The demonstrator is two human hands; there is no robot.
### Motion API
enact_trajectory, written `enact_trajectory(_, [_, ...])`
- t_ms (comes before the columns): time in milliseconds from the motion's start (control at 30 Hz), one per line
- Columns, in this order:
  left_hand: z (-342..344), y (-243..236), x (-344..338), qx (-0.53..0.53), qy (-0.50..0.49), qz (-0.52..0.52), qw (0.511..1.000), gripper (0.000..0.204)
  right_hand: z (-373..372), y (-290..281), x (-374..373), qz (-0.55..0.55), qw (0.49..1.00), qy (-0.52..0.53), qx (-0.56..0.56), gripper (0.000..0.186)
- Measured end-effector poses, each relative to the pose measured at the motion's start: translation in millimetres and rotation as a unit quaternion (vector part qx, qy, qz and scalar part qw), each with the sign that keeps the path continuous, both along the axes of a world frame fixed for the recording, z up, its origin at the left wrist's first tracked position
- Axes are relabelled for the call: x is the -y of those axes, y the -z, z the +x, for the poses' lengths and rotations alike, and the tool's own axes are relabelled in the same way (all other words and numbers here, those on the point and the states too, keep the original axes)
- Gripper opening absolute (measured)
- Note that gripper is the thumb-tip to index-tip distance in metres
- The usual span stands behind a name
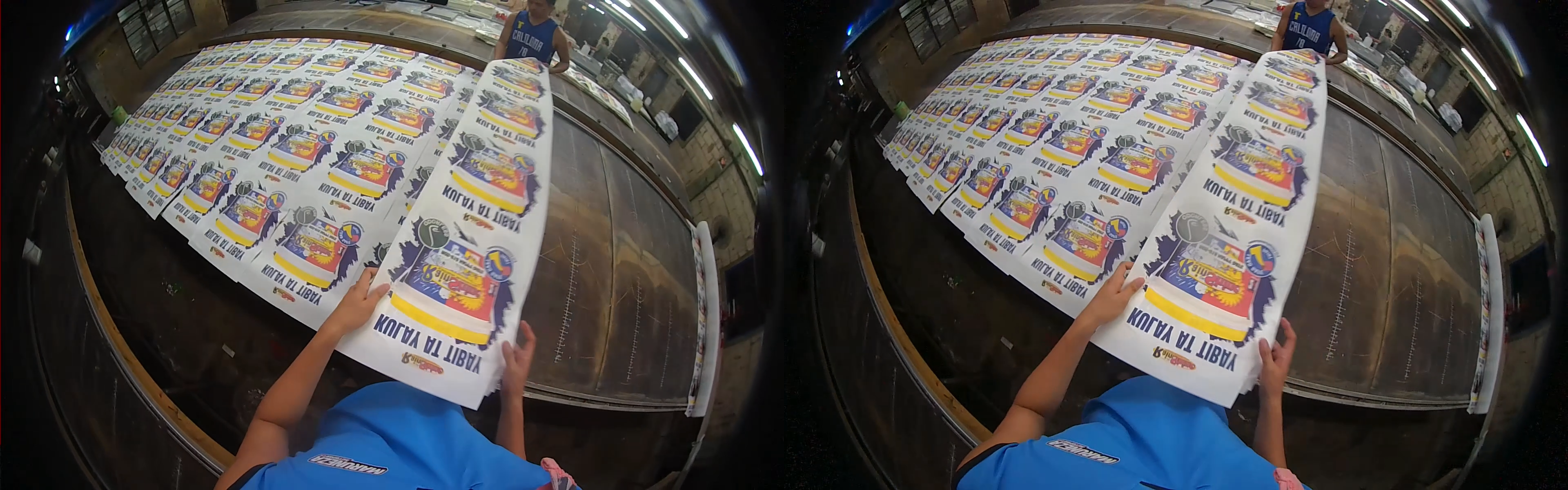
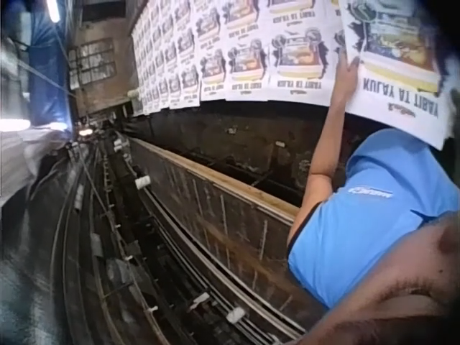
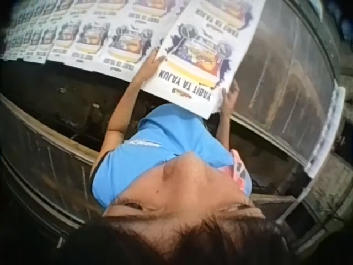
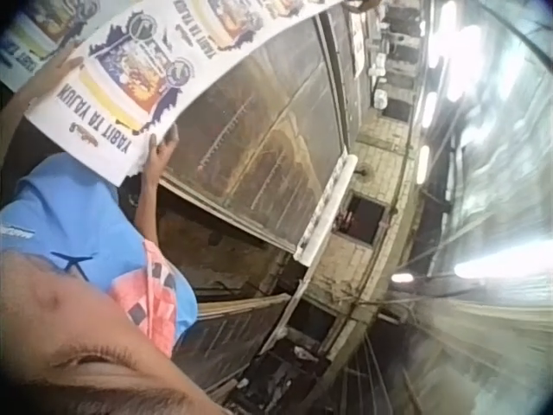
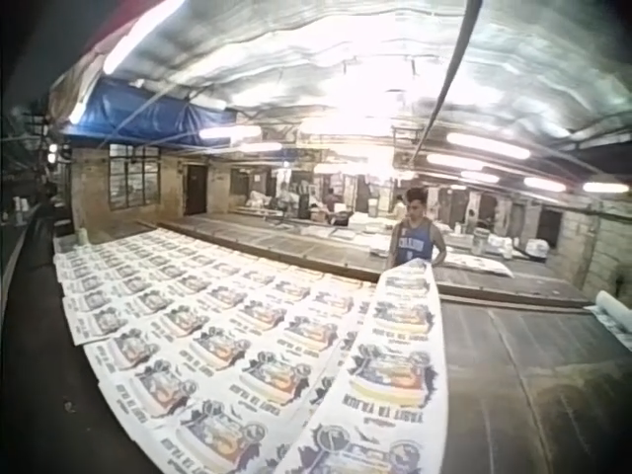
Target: Cutting printed material with scissors along a marked line and rolling it up.
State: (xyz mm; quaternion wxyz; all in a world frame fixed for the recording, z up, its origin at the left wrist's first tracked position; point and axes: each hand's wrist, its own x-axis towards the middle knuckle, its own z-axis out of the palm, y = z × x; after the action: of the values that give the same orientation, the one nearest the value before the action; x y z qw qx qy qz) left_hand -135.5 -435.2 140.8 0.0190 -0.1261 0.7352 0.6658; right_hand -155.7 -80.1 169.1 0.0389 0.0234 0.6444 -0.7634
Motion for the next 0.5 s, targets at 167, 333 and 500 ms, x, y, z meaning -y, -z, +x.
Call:
enact_trajectory(167, [6, 81, 47, 0.006, -0.021, -0.117, 0.993, 0.051, -4, 138, 26, 0.196, 0.954, -0.022, 0.224, 0.057])
enact_trajectory(333, [20, 144, 87, 0.106, -0.040, -0.253, 0.961, 0.063, 7, 172, 73, 0.183, 0.930, -0.021, 0.318, 0.066])
enact_trajectory(500, [19, 157, 81, 0.086, -0.054, -0.319, 0.943, 0.053, 12, 187, 87, 0.014, 0.945, -0.060, 0.323, 0.042])
